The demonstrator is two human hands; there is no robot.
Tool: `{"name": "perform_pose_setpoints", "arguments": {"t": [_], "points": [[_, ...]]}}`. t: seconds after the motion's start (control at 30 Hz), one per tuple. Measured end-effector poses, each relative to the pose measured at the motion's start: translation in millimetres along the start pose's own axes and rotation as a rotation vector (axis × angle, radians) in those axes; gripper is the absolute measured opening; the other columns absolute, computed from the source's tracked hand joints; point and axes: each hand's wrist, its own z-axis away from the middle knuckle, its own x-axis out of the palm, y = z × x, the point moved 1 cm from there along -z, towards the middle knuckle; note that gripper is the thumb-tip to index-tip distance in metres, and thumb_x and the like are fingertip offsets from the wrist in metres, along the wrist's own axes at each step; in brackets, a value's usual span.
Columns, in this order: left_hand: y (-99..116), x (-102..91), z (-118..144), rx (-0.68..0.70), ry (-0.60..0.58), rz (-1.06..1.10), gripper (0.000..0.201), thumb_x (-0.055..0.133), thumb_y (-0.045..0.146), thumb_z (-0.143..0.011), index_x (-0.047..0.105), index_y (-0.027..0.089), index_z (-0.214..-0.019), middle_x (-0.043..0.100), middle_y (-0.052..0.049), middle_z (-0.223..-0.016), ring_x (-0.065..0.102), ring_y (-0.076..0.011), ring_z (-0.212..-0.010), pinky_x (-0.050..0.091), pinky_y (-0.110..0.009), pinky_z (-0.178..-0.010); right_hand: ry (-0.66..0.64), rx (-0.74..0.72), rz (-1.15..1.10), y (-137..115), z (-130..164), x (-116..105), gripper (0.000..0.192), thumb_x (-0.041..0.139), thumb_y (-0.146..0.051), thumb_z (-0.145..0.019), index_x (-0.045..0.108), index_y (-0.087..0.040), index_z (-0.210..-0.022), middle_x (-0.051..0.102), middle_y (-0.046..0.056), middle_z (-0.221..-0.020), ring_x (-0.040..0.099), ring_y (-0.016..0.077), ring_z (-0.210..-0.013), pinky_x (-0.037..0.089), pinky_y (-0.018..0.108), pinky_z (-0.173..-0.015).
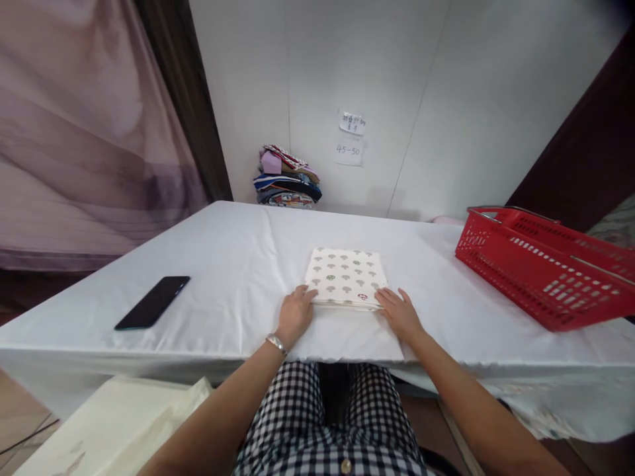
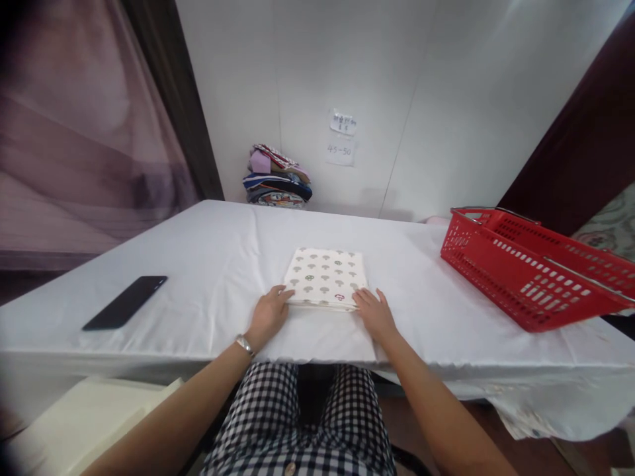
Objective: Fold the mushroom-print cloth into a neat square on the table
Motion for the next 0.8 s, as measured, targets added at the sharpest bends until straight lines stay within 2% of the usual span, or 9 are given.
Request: {"name": "perform_pose_setpoints", "arguments": {"t": [0.07,0.13,0.2,0.3,0.43,0.63,0.8], "points": [[8,-5.6,12,0.039,0.010,-0.024,0.039,0.044,0.014,-0.080,0.059,0.023,-0.115,0.055,-0.010,-0.118,0.055,-0.0242,-0.102,0.043,-0.040,-0.088,0.000,0.018,0.004,8,1,-3,0.041,0.039,-0.015,-0.087,0.049,-0.023,-0.126,0.050,0.008,-0.132,0.038,0.0239,-0.127,0.016,0.052,-0.107],[14,-11.3,18,0.056,0.036,-0.040,0.036,0.045,0.016,-0.081,0.059,0.024,-0.114,0.057,-0.010,-0.114,0.053,-0.0253,-0.104,0.040,-0.041,-0.090,-0.002,0.028,0.001,3,1,-5,0.043,0.039,-0.016,-0.086,0.047,-0.021,-0.128,0.049,0.008,-0.133,0.034,0.0250,-0.130,0.015,0.052,-0.107],[18,-15.2,19,0.103,0.064,-0.046,0.034,0.047,0.019,-0.082,0.059,0.022,-0.114,0.057,-0.011,-0.114,0.049,-0.0271,-0.110,0.038,-0.043,-0.093,0.003,0.007,-0.018,-14,-1,-5,0.047,0.039,-0.018,-0.086,0.043,-0.019,-0.132,0.046,0.009,-0.136,0.030,0.0255,-0.132,0.014,0.051,-0.108],[23,-13.5,12,0.260,0.075,-0.024,0.039,0.045,0.019,-0.085,0.052,0.022,-0.123,0.052,-0.009,-0.128,0.040,-0.0260,-0.123,0.032,-0.043,-0.100,0.006,-0.072,-0.067,-45,-5,-1,0.053,0.040,-0.020,-0.085,0.036,-0.017,-0.138,0.039,0.009,-0.141,0.028,0.0245,-0.133,0.013,0.049,-0.110],[20,0.0,3,0.407,-0.024,0.015,0.042,0.037,0.013,-0.088,0.050,0.024,-0.126,0.050,-0.002,-0.133,0.040,-0.0205,-0.126,0.031,-0.040,-0.103,-0.009,-0.093,-0.100,-65,-10,6,0.053,0.041,-0.024,-0.087,0.034,-0.016,-0.139,0.036,0.009,-0.143,0.027,0.0237,-0.134,0.017,0.048,-0.110],[9,10.6,4,0.394,-0.037,0.081,0.041,0.036,0.012,-0.089,0.052,0.025,-0.124,0.051,-0.001,-0.132,0.042,-0.0165,-0.125,0.030,-0.039,-0.106,-0.031,-0.105,-0.118,-60,-7,7,0.052,0.039,-0.025,-0.087,0.034,-0.019,-0.139,0.035,0.007,-0.144,0.028,0.0223,-0.133,0.021,0.046,-0.109],[8,12.4,6,0.380,-0.013,0.125,0.037,0.036,0.015,-0.090,0.054,0.024,-0.121,0.054,-0.002,-0.130,0.043,-0.0164,-0.124,0.031,-0.041,-0.106,-0.019,-0.076,-0.112,-75,-17,6,0.054,0.042,-0.027,-0.086,0.035,-0.017,-0.138,0.033,0.009,-0.145,0.024,0.0250,-0.135,0.019,0.048,-0.109]]}}
